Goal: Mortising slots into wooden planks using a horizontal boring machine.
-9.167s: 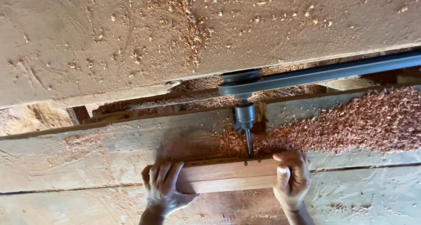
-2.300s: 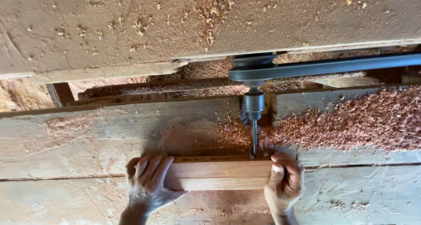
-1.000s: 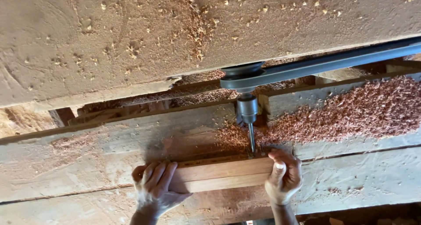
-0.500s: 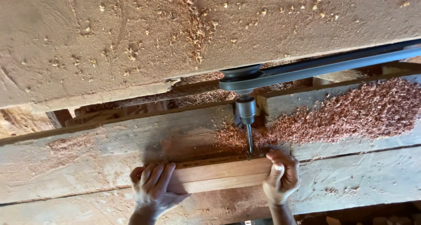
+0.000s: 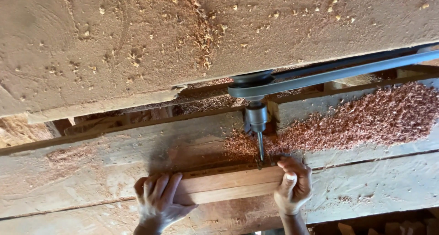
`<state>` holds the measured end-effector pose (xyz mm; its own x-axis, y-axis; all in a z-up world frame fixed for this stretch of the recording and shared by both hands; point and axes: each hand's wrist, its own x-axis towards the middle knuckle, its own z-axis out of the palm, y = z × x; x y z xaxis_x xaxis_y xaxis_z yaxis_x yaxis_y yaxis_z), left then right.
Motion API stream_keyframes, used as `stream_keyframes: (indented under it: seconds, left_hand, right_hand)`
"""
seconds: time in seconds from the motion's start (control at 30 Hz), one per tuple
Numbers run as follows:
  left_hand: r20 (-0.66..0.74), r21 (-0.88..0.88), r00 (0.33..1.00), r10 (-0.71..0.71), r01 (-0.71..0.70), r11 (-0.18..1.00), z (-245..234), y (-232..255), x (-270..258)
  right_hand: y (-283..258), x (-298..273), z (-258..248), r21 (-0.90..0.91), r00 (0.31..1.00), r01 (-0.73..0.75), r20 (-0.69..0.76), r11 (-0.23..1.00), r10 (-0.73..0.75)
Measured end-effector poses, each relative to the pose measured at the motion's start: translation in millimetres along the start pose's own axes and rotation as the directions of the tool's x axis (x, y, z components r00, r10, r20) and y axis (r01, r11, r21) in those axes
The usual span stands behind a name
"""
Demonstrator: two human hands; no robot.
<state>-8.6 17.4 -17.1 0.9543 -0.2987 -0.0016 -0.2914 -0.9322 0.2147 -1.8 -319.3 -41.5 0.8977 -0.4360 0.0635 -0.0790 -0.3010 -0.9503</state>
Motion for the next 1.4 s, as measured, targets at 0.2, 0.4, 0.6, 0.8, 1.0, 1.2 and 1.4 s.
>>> stream_keyframes:
  seconds: [0.2,0.4,0.6,0.8,1.0,1.2,1.4]
  left_hand:
    - [0.021,0.010,1.000,0.003,-0.003,1.000,-6.5,1.8,6.8]
    - [-0.017,0.003,1.000,0.026,-0.026,1.000,-4.2,-1.8,10.4]
    - [-0.022,-0.036,0.999,0.028,-0.029,0.999,-7.9,-1.0,10.8]
    - [0.025,-0.031,0.999,0.026,-0.025,0.999,-12.5,-1.4,12.5]
    - [0.023,0.010,0.999,0.035,-0.035,0.999,10.2,-13.1,-12.6]
    - [0.075,-0.025,0.997,-0.004,0.006,1.000,-5.3,-4.8,5.3]
    - [0.050,-0.031,0.999,0.003,-0.002,1.000,-4.7,-5.3,8.4]
  right_hand:
    - [4.7,-1.4,-1.1,-0.003,1.000,0.007,-0.006,1.000,-0.007]
    - [2.1,0.7,2.5,0.056,1.000,-0.010,-0.007,0.998,0.011]
    - [1.9,1.0,4.9,0.053,0.999,0.005,-0.035,0.999,-0.003]
    - [-8.6,3.8,14.2,0.083,0.995,0.062,-0.078,0.995,-0.055]
    - [0.5,3.1,14.8,0.053,0.984,0.148,-0.108,0.988,-0.141]
    - [2.0,0.2,13.8,0.115,0.988,0.109,-0.123,0.987,-0.095]
    - [9.1,-6.0,10.7,0.113,0.989,0.071,-0.134,0.991,-0.055]
